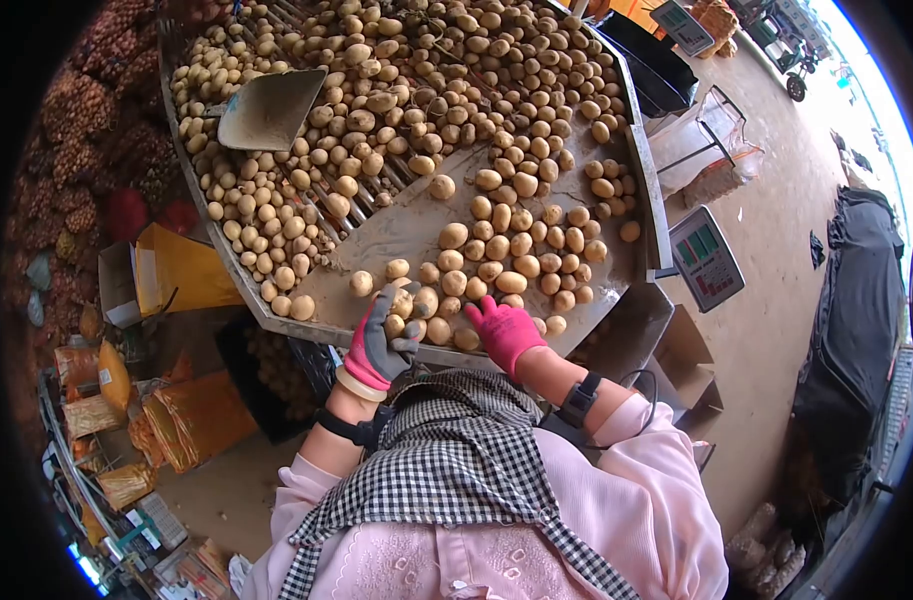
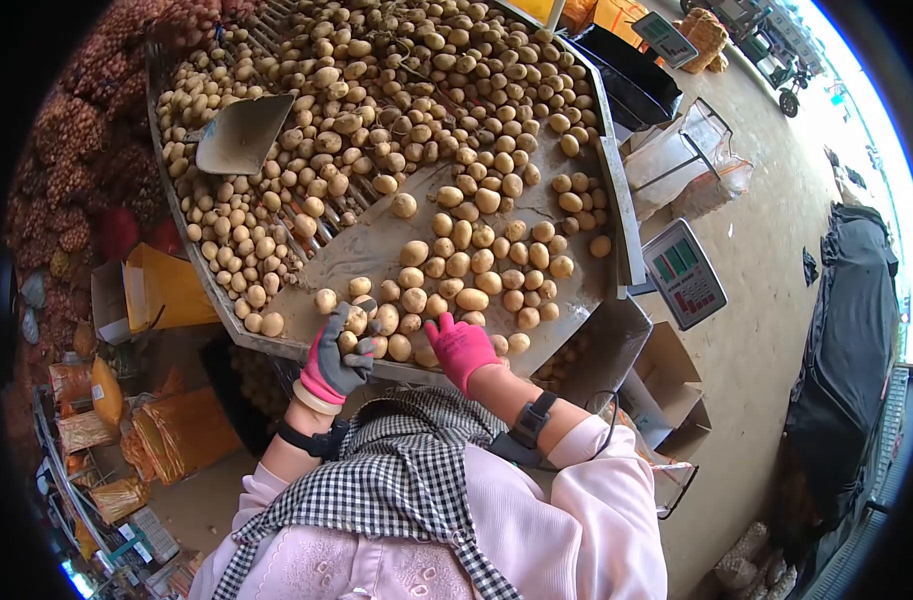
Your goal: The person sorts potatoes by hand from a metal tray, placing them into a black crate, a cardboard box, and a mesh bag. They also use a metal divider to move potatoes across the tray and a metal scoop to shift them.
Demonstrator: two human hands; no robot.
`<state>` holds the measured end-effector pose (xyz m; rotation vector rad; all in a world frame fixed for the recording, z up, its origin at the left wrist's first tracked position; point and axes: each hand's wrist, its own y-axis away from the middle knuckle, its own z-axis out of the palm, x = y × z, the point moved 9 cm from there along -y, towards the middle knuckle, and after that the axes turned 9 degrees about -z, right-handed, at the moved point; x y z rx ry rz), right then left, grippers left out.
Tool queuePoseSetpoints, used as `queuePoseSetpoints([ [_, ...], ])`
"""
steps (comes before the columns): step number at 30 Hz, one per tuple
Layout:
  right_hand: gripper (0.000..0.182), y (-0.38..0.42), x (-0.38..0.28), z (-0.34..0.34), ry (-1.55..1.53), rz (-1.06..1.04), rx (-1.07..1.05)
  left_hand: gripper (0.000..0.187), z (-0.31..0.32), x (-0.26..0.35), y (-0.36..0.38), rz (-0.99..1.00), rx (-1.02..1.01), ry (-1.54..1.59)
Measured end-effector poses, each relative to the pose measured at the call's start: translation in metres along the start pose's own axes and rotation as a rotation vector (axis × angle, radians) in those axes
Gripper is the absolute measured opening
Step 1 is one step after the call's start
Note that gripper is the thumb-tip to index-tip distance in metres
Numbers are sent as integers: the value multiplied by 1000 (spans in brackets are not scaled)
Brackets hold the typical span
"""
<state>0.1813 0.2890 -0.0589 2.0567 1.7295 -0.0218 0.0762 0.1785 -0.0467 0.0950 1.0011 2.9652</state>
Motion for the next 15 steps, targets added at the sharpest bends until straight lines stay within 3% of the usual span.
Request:
queuePoseSetpoints([
  [2,46,-8,-6,-2,133,-1,-138,43,-4,3,0,-5,43,-32],
  [4,43,-10,-5,-3,128,-30,-127,45,-12,7,2,-3,137,-85],
  [7,44,-14,2,7,91,-151,-56,41,-2,12,8,65,101,-132],
  [10,32,3,53,-49,-641,31,254,32,-10,29,17,220,51,-176],
  [11,32,15,73,-75,-776,71,418,28,-10,34,21,285,13,-226],
  [12,34,24,96,-98,-896,124,427,28,-10,34,23,296,14,-223],
  [14,27,49,164,-142,-1074,133,741,47,19,58,51,761,98,-931],
  [15,22,77,184,-186,-1185,170,946,57,40,64,70,1041,417,-1686],
])
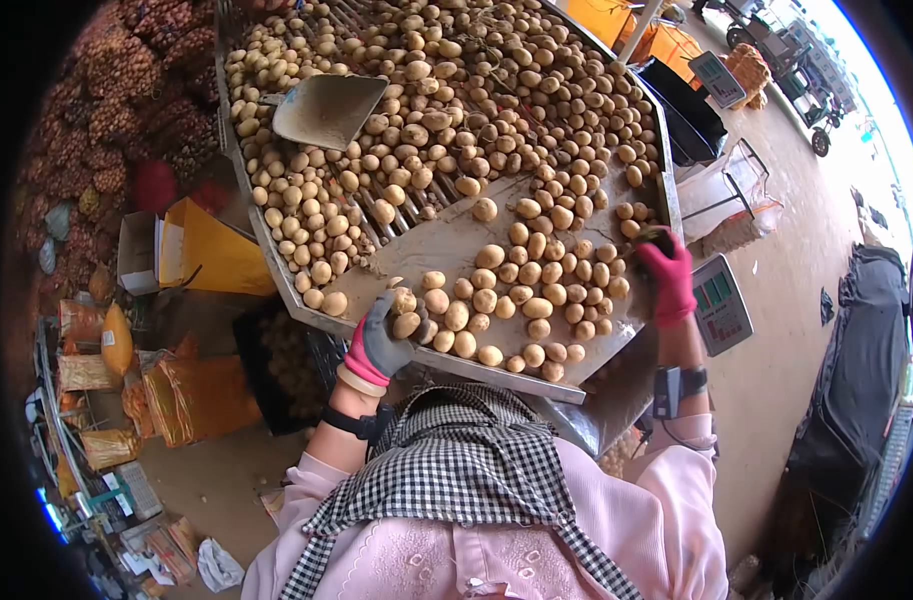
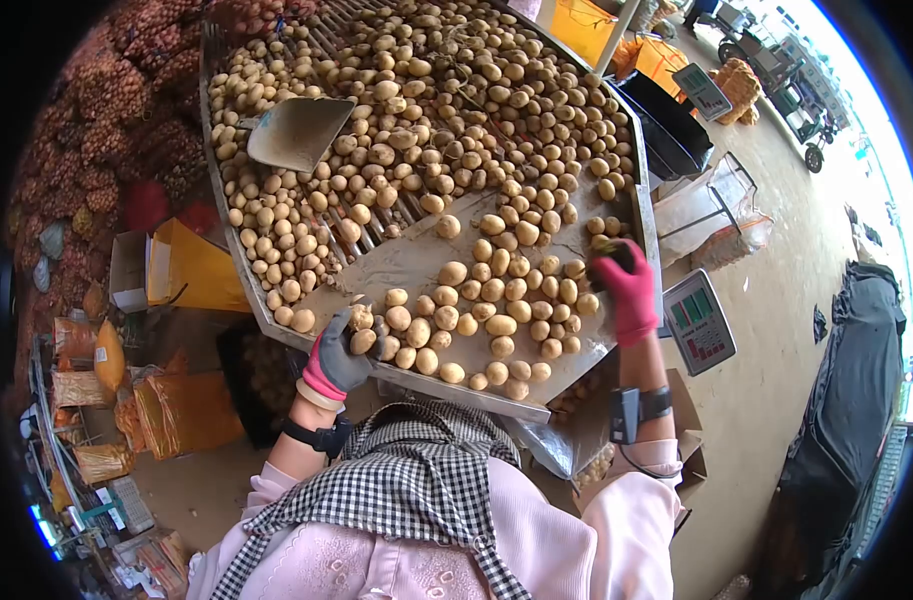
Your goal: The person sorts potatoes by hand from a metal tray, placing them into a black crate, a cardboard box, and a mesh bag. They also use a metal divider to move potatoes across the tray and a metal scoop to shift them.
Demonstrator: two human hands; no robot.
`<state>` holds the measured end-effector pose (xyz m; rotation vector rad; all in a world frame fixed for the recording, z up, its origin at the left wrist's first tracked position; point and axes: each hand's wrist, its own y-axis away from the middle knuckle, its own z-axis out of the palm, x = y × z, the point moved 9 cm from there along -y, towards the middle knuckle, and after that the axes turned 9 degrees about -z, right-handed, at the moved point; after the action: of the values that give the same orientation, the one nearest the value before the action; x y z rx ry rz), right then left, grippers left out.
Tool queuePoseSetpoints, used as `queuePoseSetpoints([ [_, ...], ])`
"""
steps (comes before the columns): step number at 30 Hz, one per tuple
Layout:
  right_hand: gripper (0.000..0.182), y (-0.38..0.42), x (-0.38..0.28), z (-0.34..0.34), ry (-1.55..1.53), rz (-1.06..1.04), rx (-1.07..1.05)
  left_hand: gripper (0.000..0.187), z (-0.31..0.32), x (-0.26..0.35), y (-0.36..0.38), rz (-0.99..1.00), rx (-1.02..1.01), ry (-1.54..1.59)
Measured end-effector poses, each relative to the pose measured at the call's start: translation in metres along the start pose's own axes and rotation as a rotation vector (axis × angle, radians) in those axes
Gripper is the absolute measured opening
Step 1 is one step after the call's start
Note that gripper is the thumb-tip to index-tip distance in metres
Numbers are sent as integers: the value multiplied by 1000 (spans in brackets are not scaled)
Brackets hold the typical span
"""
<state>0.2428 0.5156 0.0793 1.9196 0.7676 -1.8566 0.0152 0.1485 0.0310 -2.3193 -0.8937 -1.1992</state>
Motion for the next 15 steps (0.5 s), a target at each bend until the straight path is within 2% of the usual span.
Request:
queuePoseSetpoints([
  [1,22,-19,5,-62,-334,-20,271,47,5,-18,1,-51,9,56],
  [2,23,-41,9,-120,-712,-185,412,42,15,-37,-1,-172,-107,387],
  [3,26,-55,26,-210,-381,-428,400,37,26,-48,0,-287,-225,720],
  [4,14,-43,15,-221,-565,-308,763,37,23,-50,-1,-288,-207,719],
  [5,37,-20,4,-215,-739,-168,1127,36,30,-53,1,-401,-281,1200],
  [6,37,-15,27,-206,-744,-166,1115,36,38,-50,2,-503,-357,1685],
  [7,15,-26,55,-178,-746,-151,770,36,36,-49,0,-498,-348,1687],
  [8,29,-32,68,-146,-732,-132,426,39,39,-49,2,-571,-345,1828],
  [9,31,-14,66,-86,-601,-34,383,42,42,-50,5,-645,-342,1969],
  [10,32,-3,67,-15,-640,124,110,42,42,-53,7,-643,-337,1972],
  [11,34,11,60,40,-501,233,-65,43,44,-61,8,-637,-309,1902],
  [12,33,17,82,73,-401,309,-192,44,46,-67,8,-628,-283,1832],
  [13,32,19,78,103,-265,289,-245,44,48,-71,8,-623,-285,1835],
  [14,30,15,84,126,-162,210,-275,45,49,-67,10,-575,-383,1939],
  [15,31,3,80,146,44,28,-329,46,49,-61,12,-524,-483,2039],
])
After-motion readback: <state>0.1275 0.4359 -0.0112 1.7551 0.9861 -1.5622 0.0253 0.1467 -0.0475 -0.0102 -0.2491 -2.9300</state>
